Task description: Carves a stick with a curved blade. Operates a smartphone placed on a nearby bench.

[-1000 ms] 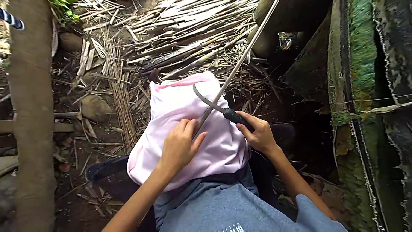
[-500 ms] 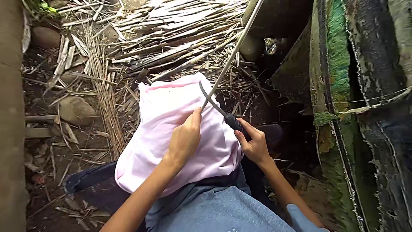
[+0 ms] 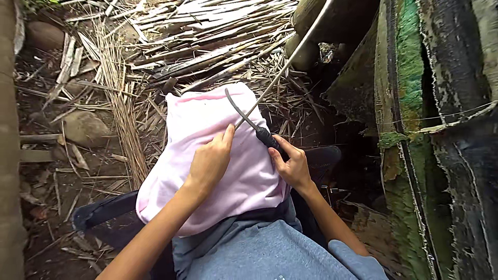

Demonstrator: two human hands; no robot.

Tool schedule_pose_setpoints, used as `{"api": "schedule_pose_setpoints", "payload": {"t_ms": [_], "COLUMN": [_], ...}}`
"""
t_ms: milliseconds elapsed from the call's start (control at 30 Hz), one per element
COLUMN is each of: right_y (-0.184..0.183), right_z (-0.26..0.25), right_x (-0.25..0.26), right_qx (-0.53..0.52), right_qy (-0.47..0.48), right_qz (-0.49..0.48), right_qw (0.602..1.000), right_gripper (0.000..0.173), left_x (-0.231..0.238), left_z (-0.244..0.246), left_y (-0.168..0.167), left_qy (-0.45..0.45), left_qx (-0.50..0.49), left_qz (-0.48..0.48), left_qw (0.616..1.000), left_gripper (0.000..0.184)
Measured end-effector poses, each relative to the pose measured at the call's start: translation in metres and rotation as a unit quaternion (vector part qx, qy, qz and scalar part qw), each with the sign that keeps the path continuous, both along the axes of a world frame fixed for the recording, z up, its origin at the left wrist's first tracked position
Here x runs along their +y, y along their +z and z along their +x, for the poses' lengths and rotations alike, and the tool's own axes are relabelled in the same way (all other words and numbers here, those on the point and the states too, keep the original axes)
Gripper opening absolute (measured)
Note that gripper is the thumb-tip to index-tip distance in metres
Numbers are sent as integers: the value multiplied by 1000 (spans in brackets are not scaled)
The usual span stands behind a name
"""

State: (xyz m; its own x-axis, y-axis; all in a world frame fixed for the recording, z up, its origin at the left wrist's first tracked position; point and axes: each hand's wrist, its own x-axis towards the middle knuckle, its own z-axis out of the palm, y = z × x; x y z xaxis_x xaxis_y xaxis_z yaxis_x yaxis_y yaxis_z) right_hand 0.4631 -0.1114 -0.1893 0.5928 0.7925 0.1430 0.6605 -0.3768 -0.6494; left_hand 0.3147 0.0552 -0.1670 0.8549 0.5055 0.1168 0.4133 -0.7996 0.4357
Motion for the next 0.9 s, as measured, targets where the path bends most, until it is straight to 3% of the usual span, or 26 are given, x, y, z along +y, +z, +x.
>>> {"api": "schedule_pose_setpoints", "payload": {"t_ms": [167,700,900], "right_y": [7,5,9], "right_z": [1,-2,4], "right_x": [-15,15,14], "right_qx": [4,41,35], "right_qy": [2,-4,13], "right_qz": [8,-3,11], "right_qw": [1000,999,999], "right_gripper": [41,43,42], "left_x": [16,-1,13], "left_z": [-6,1,5], "left_y": [21,-2,12], "left_qy": [21,4,47], "left_qx": [-8,22,-7], "left_qz": [-87,44,-64], "left_qw": [996,999,997], "left_gripper": [34,35,32]}}
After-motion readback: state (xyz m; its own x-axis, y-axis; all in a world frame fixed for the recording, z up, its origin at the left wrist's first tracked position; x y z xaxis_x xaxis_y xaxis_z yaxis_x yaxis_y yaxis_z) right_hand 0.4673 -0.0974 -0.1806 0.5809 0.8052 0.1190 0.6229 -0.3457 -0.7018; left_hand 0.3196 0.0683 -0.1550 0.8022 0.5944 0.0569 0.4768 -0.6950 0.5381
